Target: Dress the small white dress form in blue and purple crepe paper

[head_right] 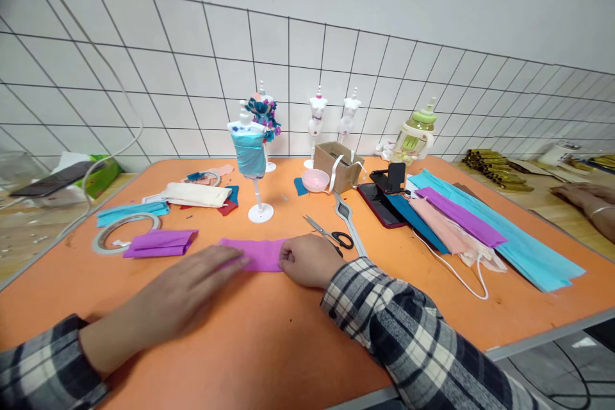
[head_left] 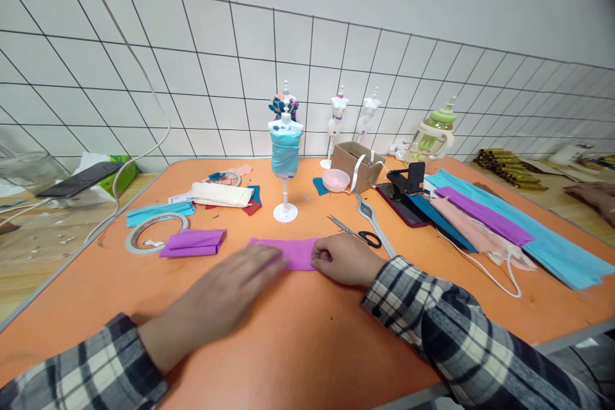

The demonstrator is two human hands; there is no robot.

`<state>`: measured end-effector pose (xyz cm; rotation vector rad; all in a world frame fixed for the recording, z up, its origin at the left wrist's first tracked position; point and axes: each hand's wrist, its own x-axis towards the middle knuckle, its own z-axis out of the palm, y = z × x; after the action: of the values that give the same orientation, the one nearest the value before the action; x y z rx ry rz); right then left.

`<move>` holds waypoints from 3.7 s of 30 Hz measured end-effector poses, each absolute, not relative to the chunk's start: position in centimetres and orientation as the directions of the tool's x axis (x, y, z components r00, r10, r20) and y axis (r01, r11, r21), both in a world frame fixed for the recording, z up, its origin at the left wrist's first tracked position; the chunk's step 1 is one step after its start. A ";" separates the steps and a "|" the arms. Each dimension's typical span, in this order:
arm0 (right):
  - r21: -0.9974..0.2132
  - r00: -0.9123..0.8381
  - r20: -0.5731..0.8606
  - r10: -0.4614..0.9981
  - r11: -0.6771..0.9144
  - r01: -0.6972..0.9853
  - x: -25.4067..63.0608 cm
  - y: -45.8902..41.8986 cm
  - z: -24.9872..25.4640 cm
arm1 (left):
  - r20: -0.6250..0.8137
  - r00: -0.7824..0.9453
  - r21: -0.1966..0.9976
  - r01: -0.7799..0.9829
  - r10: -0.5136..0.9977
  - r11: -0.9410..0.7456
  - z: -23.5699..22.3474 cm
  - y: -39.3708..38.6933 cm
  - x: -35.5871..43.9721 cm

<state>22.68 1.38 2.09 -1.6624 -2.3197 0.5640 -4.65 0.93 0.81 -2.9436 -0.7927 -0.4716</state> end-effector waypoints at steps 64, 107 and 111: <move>-0.157 -0.596 0.147 0.789 0.613 0.774 21.7 -2.5 0.2 | -0.086 0.665 0.168 0.743 0.742 -0.647 -0.1 -1.5 -2.7; -0.300 -0.666 -0.028 0.745 0.629 0.717 23.6 -0.2 1.0 | 0.136 0.701 -0.036 0.710 0.700 -0.703 -2.0 0.7 -6.7; -0.295 -0.638 0.039 0.769 0.619 0.728 23.4 0.1 1.2 | 0.204 0.638 -0.062 0.765 0.742 -0.641 -1.2 1.2 -6.2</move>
<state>23.42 0.13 1.15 -1.2492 -2.6779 0.3789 -6.21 1.21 -1.17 -2.7123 -1.2554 -0.2405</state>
